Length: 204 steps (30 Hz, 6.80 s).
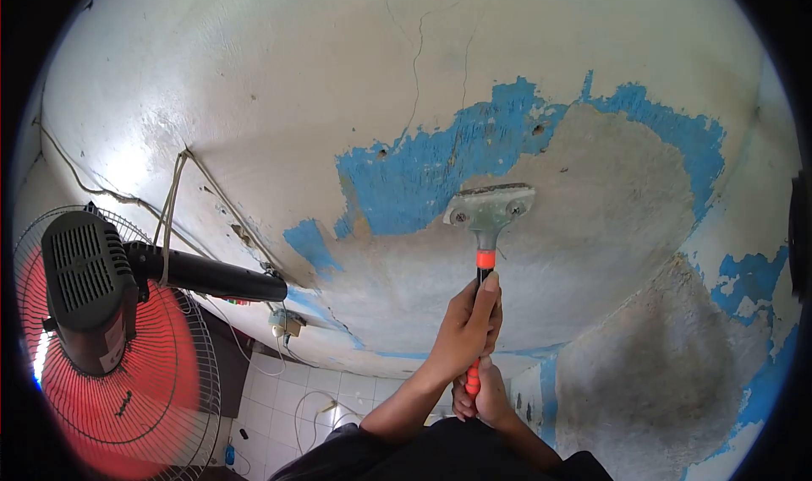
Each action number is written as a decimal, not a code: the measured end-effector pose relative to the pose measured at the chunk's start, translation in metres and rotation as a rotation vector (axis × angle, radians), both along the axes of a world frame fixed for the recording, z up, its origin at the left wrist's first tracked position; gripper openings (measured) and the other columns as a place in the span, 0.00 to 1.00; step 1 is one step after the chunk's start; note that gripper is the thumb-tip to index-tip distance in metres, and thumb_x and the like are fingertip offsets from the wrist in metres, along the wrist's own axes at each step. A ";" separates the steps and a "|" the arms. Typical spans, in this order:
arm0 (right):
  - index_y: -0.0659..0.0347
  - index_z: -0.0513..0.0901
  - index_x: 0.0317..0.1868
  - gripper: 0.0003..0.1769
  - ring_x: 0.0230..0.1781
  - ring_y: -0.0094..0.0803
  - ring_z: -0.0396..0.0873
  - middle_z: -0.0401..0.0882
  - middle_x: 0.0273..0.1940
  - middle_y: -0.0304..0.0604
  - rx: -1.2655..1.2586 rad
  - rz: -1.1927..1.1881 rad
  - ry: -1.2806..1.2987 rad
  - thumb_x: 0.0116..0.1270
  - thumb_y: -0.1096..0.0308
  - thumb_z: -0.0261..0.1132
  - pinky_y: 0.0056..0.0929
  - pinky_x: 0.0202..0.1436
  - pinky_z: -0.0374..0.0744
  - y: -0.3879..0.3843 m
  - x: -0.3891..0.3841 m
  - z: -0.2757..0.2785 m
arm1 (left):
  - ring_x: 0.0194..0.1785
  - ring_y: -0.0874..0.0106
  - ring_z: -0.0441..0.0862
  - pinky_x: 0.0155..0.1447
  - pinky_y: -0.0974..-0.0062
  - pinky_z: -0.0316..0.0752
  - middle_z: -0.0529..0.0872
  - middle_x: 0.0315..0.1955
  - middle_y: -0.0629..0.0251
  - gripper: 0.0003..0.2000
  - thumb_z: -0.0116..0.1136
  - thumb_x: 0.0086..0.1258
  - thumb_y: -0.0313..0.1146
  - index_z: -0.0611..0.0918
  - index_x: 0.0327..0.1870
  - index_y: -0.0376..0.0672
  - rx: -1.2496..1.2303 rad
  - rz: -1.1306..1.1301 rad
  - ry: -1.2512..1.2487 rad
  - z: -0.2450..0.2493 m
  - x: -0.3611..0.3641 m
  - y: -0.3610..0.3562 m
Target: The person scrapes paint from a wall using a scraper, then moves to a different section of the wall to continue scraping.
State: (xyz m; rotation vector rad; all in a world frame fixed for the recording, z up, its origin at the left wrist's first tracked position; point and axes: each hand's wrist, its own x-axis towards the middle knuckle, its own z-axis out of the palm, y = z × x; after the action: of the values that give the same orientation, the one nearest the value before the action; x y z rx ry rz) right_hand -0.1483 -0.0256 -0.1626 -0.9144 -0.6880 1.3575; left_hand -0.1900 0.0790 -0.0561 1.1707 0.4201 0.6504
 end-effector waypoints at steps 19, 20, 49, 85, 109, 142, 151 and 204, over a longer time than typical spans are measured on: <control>0.60 0.66 0.35 0.33 0.09 0.25 0.63 0.63 0.15 0.36 0.035 0.022 0.077 0.77 0.36 0.36 0.29 0.15 0.70 -0.001 -0.007 0.002 | 0.16 0.86 0.56 0.18 0.84 0.54 0.61 0.18 0.77 0.19 0.42 0.80 0.51 0.66 0.34 0.44 0.001 -0.019 0.074 -0.001 -0.004 -0.001; 0.60 0.66 0.35 0.33 0.09 0.26 0.63 0.63 0.15 0.37 0.039 0.016 0.076 0.77 0.36 0.36 0.29 0.15 0.70 0.001 -0.001 0.010 | 0.16 0.86 0.56 0.18 0.84 0.54 0.61 0.18 0.77 0.19 0.42 0.80 0.51 0.66 0.34 0.44 0.014 -0.024 0.066 0.005 -0.004 -0.002; 0.58 0.64 0.34 0.36 0.06 0.25 0.59 0.59 0.13 0.37 0.013 -0.046 0.008 0.73 0.30 0.33 0.30 0.11 0.70 -0.010 0.002 0.019 | 0.16 0.85 0.56 0.19 0.83 0.55 0.61 0.19 0.76 0.20 0.41 0.80 0.53 0.66 0.35 0.44 -0.007 -0.101 0.016 0.019 0.011 -0.005; 0.61 0.66 0.37 0.31 0.09 0.25 0.63 0.62 0.16 0.37 0.049 -0.028 0.055 0.78 0.39 0.35 0.28 0.15 0.71 -0.004 -0.005 0.016 | 0.15 0.85 0.55 0.18 0.82 0.53 0.61 0.18 0.75 0.21 0.43 0.79 0.55 0.65 0.35 0.45 -0.029 -0.101 0.012 0.021 0.001 0.001; 0.61 0.67 0.36 0.30 0.10 0.25 0.63 0.64 0.16 0.37 0.006 -0.001 0.027 0.78 0.40 0.37 0.27 0.16 0.71 -0.004 -0.012 -0.002 | 0.15 0.86 0.55 0.17 0.83 0.53 0.60 0.18 0.76 0.21 0.42 0.79 0.54 0.65 0.33 0.45 -0.037 -0.020 0.057 -0.011 -0.008 0.001; 0.60 0.65 0.33 0.36 0.07 0.26 0.61 0.61 0.13 0.37 0.020 -0.016 -0.088 0.74 0.32 0.32 0.29 0.13 0.70 0.008 -0.004 0.007 | 0.16 0.85 0.56 0.18 0.83 0.55 0.61 0.18 0.76 0.21 0.41 0.80 0.54 0.65 0.33 0.45 -0.004 -0.032 0.003 0.002 -0.008 0.008; 0.62 0.67 0.36 0.30 0.09 0.25 0.62 0.64 0.15 0.38 0.017 -0.026 0.012 0.79 0.41 0.37 0.28 0.15 0.70 0.004 -0.006 0.003 | 0.16 0.85 0.55 0.18 0.83 0.54 0.61 0.18 0.76 0.21 0.40 0.80 0.54 0.65 0.33 0.45 -0.028 -0.035 0.009 -0.003 -0.008 0.007; 0.60 0.69 0.18 0.24 0.08 0.24 0.65 0.66 0.11 0.36 -0.263 0.186 -0.009 0.75 0.65 0.58 0.27 0.13 0.64 0.012 -0.020 -0.070 | 0.16 0.86 0.53 0.18 0.85 0.52 0.61 0.18 0.77 0.23 0.36 0.79 0.58 0.65 0.33 0.47 -0.363 0.039 -0.016 -0.093 -0.043 0.011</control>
State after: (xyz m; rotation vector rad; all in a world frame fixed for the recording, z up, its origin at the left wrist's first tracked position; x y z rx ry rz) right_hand -0.1683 -0.0140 -0.2326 -1.0861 -0.6216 1.6376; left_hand -0.2327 0.0899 -0.1487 0.8137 0.5240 0.5875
